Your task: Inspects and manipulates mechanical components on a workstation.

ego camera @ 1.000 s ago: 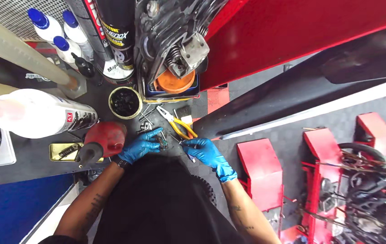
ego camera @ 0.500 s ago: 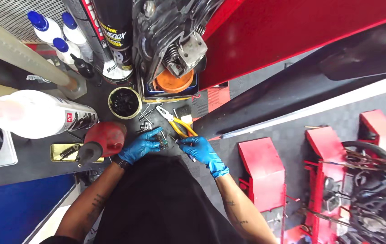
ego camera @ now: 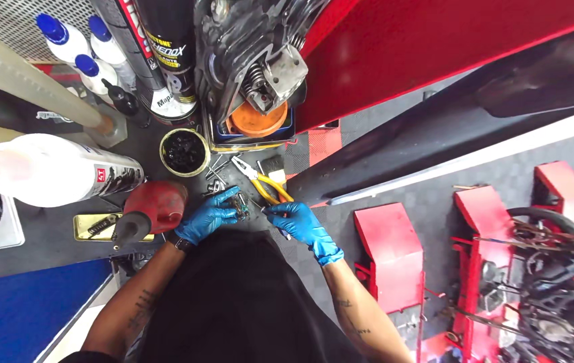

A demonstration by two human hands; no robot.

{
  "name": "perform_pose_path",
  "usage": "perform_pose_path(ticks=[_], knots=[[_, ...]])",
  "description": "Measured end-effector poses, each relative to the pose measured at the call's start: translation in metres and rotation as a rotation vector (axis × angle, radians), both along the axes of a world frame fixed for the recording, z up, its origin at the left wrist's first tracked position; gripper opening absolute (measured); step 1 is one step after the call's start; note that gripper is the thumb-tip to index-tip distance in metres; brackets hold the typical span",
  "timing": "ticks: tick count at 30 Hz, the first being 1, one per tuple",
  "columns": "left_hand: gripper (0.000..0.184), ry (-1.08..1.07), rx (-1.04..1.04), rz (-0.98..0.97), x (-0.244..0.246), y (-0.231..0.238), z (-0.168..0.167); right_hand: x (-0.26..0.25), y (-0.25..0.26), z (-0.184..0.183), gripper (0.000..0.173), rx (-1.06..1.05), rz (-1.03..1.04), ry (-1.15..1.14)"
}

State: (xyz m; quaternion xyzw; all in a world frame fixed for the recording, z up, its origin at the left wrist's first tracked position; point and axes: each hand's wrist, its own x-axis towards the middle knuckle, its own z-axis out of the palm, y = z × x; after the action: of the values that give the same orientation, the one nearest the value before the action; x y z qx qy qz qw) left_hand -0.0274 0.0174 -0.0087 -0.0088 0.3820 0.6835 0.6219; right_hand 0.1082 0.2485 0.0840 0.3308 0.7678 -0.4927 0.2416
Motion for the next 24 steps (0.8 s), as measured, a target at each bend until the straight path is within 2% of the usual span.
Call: perform_pose_path(ticks=[21, 24], knots=[[0.067, 0.004, -0.020, 0.006, -0.0009, -0.0003, 0.0012, 0.0066, 0.0026, -0.0029, 0.019, -0.014, 0.012, 0.041], [0.069, 0.061, -0.047, 0.005, -0.0013, -0.0004, 0.0039, 0.0049, -0.0045, -0.0069, 0.021, 0.084, 0.044, 0.050]])
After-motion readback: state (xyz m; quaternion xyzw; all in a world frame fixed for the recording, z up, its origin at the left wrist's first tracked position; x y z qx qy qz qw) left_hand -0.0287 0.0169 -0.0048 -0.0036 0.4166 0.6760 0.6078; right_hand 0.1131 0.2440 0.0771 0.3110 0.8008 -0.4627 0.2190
